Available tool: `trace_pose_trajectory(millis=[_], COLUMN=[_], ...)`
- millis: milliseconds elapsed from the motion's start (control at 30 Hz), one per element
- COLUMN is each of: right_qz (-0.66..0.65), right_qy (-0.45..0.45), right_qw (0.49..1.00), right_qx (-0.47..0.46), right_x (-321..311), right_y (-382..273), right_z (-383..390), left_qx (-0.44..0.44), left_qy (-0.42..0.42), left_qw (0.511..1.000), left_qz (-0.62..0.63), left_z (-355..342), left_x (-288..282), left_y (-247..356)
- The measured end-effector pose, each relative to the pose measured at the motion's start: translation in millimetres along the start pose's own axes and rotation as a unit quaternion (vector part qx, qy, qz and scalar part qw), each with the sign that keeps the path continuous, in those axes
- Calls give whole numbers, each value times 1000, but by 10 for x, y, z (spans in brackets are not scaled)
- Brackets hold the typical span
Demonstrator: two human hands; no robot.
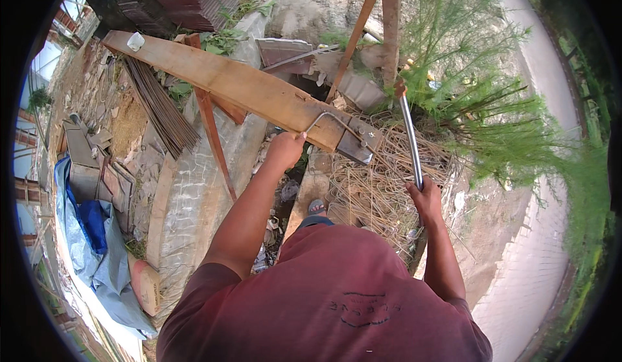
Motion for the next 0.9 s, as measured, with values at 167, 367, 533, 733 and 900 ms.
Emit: trace_pose_trajectory(millis=[167,367,533,733,900], right_qz=[-22,119,145,268,264], right_qy=[34,103,136,165,164], right_qw=[998,980,978,922,900], right_qx=[-52,-120,-70,-227,-305], right_x=[0,-281,-903,-1042,-895], right_y=[29,131,116,648,842], right_z=[20,49,-173,-1084,-1765], left_qx=[-21,2,-16,-16,-3], left_qy=[-9,3,2,-26,-25], left_qw=[1000,1000,1000,999,1000], left_qz=[16,-18,12,-11,-7], left_z=[-80,-61,-48,-49,-69], left_x=[92,53,75,29,38], left_y=[-149,-109,-125,0,-24])
Point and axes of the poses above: each hand's wrist, its own z-axis away from the middle knuckle, its own x-axis out of the palm, y = z × x, the point moved 2 cm from there along -z, towards the middle knuckle, and after that the axes turned 10 degrees about x, right-handed, at the moved point
